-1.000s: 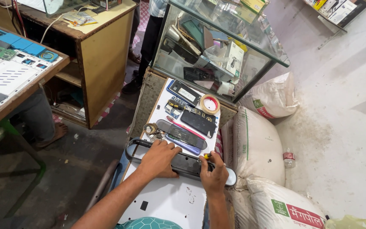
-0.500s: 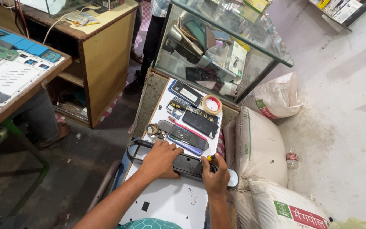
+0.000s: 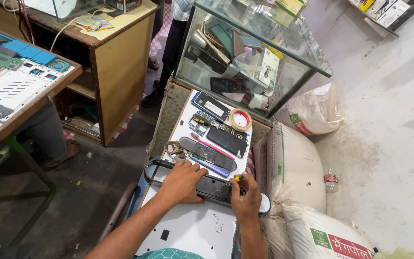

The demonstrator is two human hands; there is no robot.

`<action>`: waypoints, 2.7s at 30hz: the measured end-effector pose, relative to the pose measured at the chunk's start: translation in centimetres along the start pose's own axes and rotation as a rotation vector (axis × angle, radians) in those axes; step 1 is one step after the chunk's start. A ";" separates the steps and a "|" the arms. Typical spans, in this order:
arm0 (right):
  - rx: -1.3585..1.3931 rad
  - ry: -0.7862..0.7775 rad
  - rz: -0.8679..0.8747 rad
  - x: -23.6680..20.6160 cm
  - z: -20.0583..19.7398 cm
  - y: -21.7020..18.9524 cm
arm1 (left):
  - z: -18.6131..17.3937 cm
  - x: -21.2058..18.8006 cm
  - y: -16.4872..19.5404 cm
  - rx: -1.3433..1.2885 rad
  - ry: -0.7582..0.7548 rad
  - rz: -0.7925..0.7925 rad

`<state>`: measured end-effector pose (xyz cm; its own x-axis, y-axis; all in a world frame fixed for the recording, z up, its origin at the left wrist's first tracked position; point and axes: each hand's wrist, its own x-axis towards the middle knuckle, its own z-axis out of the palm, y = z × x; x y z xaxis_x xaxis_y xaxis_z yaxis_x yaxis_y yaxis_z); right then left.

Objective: The person repairs a black soundbar speaker on a cluttered workbench, holding the enclosure steady with one hand while using a yellow-handled screwdriver to unscrew and re-tighten screws on the speaker housing. They occasionally reposition the soundbar and handle small screws and parts laid out on the bench.

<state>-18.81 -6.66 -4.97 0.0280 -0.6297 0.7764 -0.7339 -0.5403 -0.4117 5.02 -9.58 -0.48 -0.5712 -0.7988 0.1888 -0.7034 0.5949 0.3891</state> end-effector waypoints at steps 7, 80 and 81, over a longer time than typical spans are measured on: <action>0.054 0.017 -0.006 -0.2 0.5 0.1 | 0.0 0.0 -0.1 0.003 0.007 0.003; 0.143 0.052 -0.027 1.3 -1.7 -0.5 | -0.8 0.7 1.6 -0.086 -0.006 0.010; 0.185 0.048 -0.021 1.5 -1.3 -0.6 | -1.1 0.6 1.4 -0.083 -0.015 0.009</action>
<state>-19.22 -6.50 -2.92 0.0065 -0.5925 0.8055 -0.5962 -0.6490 -0.4726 4.13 -9.32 1.21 -0.5838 -0.7919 0.1792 -0.6615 0.5919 0.4606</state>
